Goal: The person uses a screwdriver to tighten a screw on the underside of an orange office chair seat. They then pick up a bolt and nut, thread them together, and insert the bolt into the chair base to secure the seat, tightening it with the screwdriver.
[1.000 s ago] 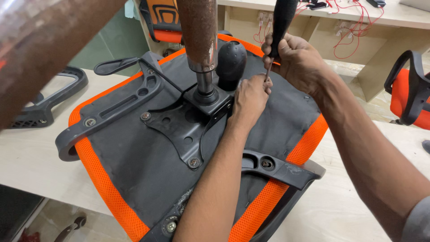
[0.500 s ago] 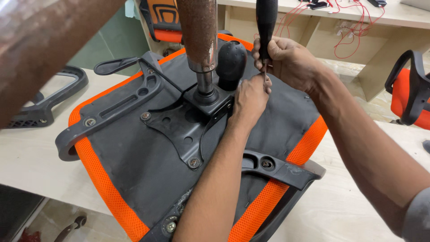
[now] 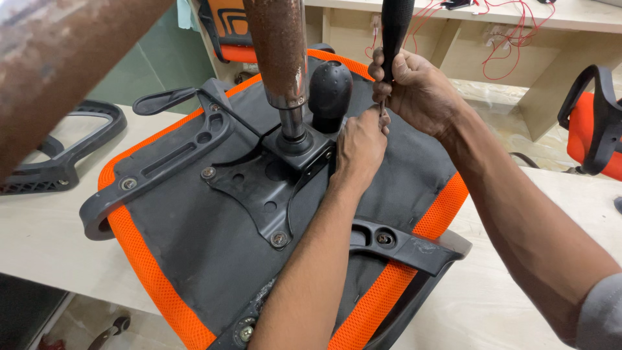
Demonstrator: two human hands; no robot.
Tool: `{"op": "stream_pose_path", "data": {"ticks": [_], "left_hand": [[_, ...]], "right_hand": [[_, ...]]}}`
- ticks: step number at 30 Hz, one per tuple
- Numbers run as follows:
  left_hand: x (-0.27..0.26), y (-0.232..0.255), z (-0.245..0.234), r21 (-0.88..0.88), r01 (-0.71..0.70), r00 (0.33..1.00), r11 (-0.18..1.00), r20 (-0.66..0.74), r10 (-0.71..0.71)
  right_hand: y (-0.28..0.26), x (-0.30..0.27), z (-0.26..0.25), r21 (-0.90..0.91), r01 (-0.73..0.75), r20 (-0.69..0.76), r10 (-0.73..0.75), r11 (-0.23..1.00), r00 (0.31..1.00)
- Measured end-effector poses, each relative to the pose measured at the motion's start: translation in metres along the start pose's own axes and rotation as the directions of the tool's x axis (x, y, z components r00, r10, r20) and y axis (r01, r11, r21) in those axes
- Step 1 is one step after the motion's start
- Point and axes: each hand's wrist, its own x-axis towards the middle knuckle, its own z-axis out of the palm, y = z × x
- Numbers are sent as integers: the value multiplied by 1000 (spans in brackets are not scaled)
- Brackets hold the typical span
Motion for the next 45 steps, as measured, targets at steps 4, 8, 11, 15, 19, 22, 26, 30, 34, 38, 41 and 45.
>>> {"op": "stream_pose_path", "data": {"ticks": [4, 8, 11, 15, 19, 22, 26, 30, 34, 38, 41, 45], "left_hand": [[-2, 2, -2, 14, 12, 1000, 1000, 17, -12], [-3, 3, 0, -4, -23, 999, 1000, -28, 23], [-2, 3, 2, 15, -46, 997, 999, -67, 47], [-3, 1, 6, 62, -40, 993, 997, -106, 47], [-1, -3, 8, 104, -49, 992, 993, -107, 60], [-2, -8, 9, 87, -111, 983, 990, -135, 122], [-2, -8, 10, 60, -137, 975, 989, -170, 145], [-6, -5, 2, 61, -162, 970, 985, -175, 170], [-3, 2, 3, 27, -14, 995, 1000, -99, 17], [-6, 4, 5, 88, -18, 989, 996, -143, 30], [-7, 1, 7, 131, -71, 975, 989, -200, 97], [-8, -2, 7, 142, -83, 977, 986, -182, 109]], "right_hand": [[0, -3, -4, 40, -7, 34, 6, 999, 999], [2, -5, -11, 123, -7, 91, -4, 992, 996], [4, -5, -12, 142, -11, 89, -2, 990, 996], [6, -2, -5, 115, -1, 40, -3, 993, 999], [11, 5, 6, -3, 9, -123, -9, 1000, 992], [20, 8, 11, -86, 44, -239, -64, 995, 969], [34, 15, 14, -233, 71, -443, -171, 970, 880], [33, 17, 16, -184, 135, -509, -212, 973, 834], [9, -3, 2, -78, 37, -267, -56, 996, 962], [5, -3, 1, 81, 31, -56, -26, 996, 998], [11, -1, 5, 114, 57, -38, -53, 992, 998], [15, -2, 9, -18, 70, -187, -72, 997, 980]]}}
